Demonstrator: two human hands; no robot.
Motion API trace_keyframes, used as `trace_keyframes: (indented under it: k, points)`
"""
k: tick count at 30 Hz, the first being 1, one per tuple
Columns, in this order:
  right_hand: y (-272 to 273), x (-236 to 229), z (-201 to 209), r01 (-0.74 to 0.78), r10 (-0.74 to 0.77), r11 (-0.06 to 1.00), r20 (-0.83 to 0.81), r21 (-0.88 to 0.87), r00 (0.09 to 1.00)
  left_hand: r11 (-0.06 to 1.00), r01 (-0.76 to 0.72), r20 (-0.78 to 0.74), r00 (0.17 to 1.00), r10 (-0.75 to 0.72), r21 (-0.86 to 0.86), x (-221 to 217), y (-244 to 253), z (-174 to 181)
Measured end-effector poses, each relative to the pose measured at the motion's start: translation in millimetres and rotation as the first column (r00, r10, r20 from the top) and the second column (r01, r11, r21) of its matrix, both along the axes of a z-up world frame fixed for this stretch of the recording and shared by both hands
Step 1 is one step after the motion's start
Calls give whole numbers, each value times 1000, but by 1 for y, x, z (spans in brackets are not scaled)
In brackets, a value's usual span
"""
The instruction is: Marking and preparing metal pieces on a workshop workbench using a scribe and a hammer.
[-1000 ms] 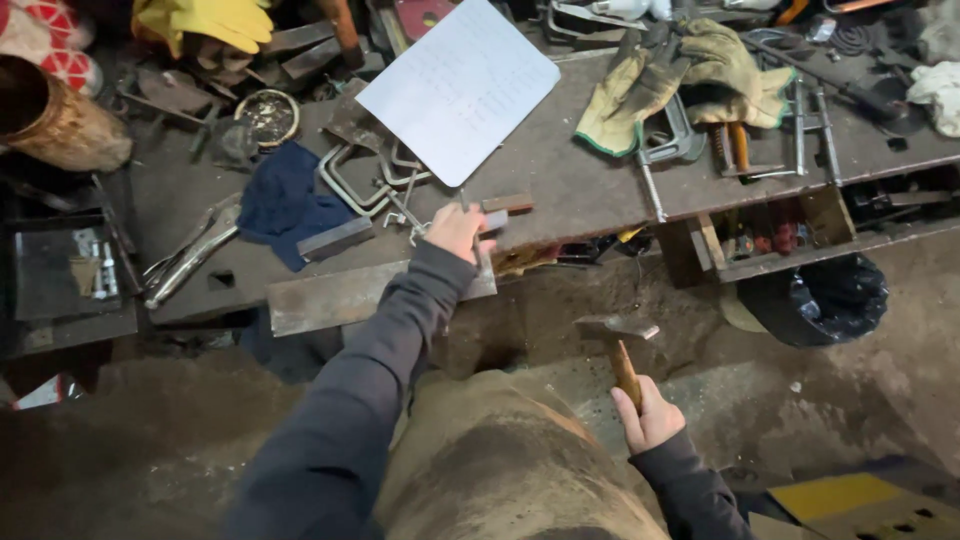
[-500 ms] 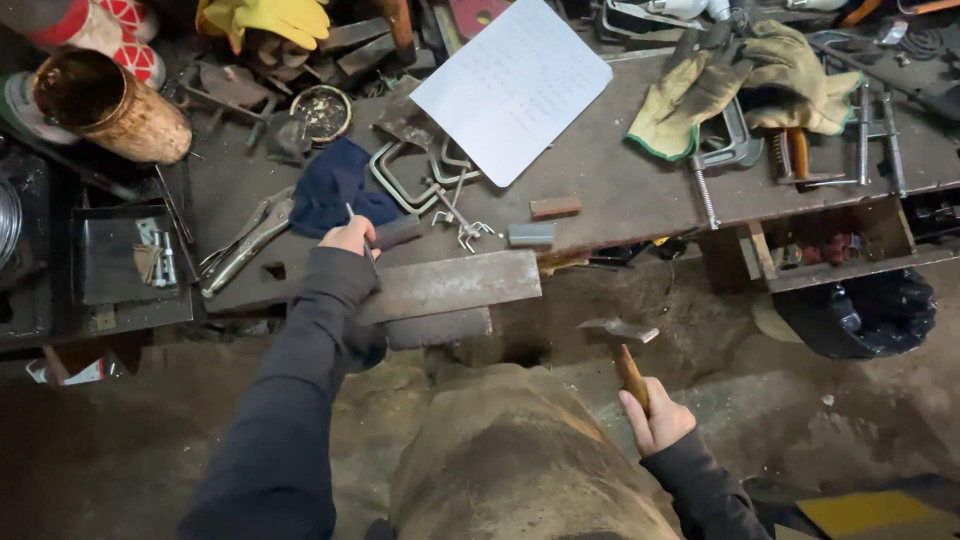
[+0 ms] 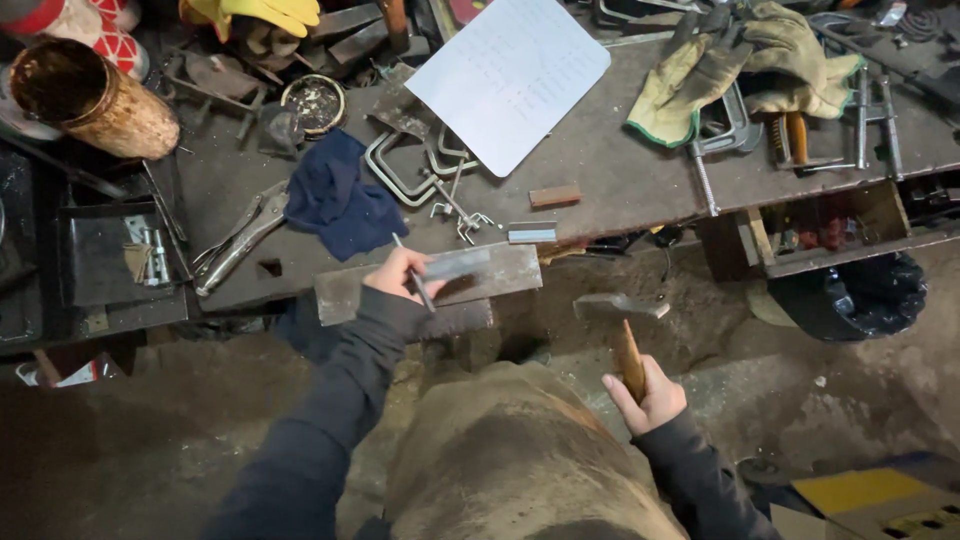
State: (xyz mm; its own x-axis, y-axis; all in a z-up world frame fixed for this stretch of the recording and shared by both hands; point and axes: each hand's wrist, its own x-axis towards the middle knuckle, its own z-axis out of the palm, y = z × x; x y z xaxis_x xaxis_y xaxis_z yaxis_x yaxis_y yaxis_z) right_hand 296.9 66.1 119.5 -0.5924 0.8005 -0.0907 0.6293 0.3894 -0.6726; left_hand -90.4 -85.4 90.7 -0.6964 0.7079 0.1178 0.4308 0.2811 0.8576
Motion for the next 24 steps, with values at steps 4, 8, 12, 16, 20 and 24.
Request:
trace_keyframes:
  k: [4, 8, 12, 16, 20, 24]
  points:
    - [8, 1, 7, 12, -14, 999, -51, -40, 999, 999, 22, 29, 999, -24, 49, 35, 14, -12]
    - [14, 15, -1, 25, -25, 1000, 10, -5, 1000, 998, 48, 195, 979, -57, 47, 63, 28, -36]
    - [17, 21, 8, 29, -26, 997, 39, -74, 999, 988, 111, 254, 958, -134, 104, 74, 41, -71]
    - [22, 34, 0, 26, -22, 998, 84, -54, 996, 991, 134, -7, 991, -134, 23, 78, 51, -50]
    - [28, 43, -7, 1, 4, 999, 92, -47, 996, 996, 89, -303, 949, -89, -15, 81, 52, -49]
    - [33, 43, -6, -7, 10, 999, 94, -42, 996, 997, 80, -336, 938, -80, -14, 76, 47, -80]
